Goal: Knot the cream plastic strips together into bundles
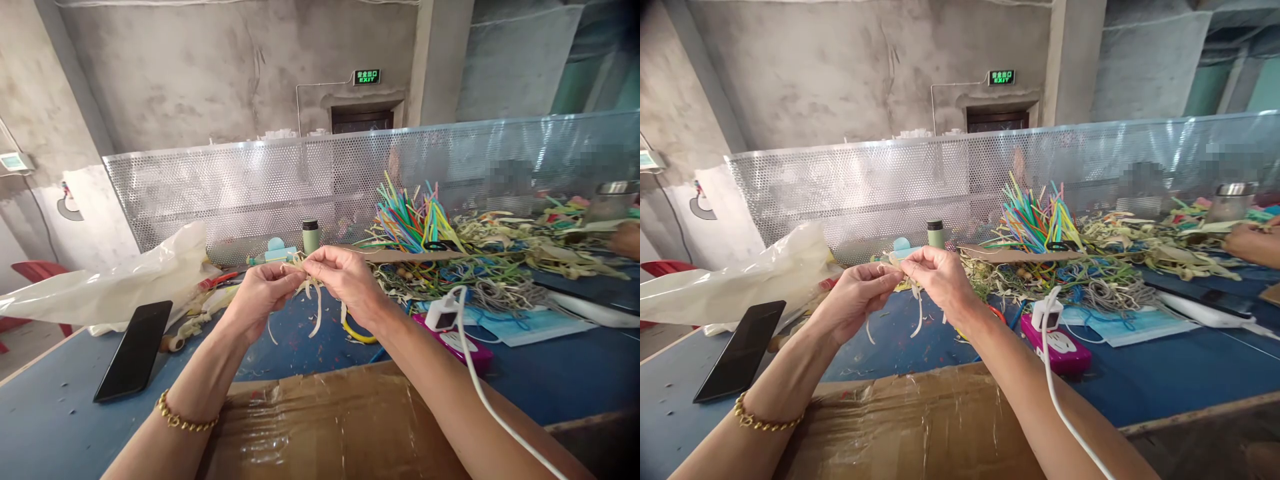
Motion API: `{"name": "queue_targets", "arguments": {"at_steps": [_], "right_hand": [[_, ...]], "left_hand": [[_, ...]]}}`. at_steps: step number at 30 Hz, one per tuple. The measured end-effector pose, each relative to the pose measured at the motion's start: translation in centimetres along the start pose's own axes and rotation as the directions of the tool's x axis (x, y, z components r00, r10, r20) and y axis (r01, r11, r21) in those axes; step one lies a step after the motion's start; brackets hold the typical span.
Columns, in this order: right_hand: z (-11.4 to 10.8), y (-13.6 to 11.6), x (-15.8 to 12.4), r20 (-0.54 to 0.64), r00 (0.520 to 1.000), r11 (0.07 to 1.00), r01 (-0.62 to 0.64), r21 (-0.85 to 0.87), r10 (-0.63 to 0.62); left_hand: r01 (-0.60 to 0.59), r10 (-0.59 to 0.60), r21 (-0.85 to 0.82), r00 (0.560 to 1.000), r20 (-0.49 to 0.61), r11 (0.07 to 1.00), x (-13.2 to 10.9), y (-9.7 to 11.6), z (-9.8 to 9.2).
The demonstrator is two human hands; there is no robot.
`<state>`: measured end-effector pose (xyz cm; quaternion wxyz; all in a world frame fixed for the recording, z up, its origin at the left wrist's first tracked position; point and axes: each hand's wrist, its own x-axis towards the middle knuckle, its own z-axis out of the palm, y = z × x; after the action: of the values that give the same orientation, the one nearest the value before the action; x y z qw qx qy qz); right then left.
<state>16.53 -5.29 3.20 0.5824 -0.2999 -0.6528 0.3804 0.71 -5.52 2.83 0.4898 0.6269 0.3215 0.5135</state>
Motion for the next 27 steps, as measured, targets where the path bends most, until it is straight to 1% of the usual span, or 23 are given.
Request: {"name": "queue_targets", "arguments": {"at_steps": [4, 7, 15, 19, 22, 27], "right_hand": [[0.1, 0.1, 0.1, -0.004, 1.000, 1.000, 0.025, 0.004, -0.025], [0.1, 0.2, 0.1, -0.014, 0.999, 0.999, 0.038, 0.002, -0.038], [0.1, 1.0, 0.4, -0.056, 0.993, 0.994, 0.107, 0.001, -0.107], [0.1, 1.1, 0.4, -0.064, 0.989, 0.991, 0.132, 0.005, -0.131], [0.1, 0.8, 0.3, -0.063, 0.987, 0.989, 0.146, -0.029, -0.148], [0.2, 0.8, 0.2, -0.069, 0.986, 0.988, 0.152, -0.041, -0.154]], "left_hand": [[0.009, -0.009, -0.029, 1.000, -0.001, 1.000, -0.2, 0.2, 0.3], [0.013, -0.012, -0.040, 1.000, 0.024, 0.999, -0.3, 0.2, 0.4], [0.034, -0.022, -0.073, 0.987, 0.158, 0.997, -0.3, 0.0, 0.1], [0.052, -0.037, -0.071, 0.979, 0.201, 0.996, -0.4, 0.0, 0.2], [0.050, -0.037, -0.059, 0.980, 0.195, 0.997, -0.4, -0.1, 0.3], [0.037, -0.028, -0.064, 0.990, 0.139, 0.997, -0.4, -0.1, 0.5]]}}
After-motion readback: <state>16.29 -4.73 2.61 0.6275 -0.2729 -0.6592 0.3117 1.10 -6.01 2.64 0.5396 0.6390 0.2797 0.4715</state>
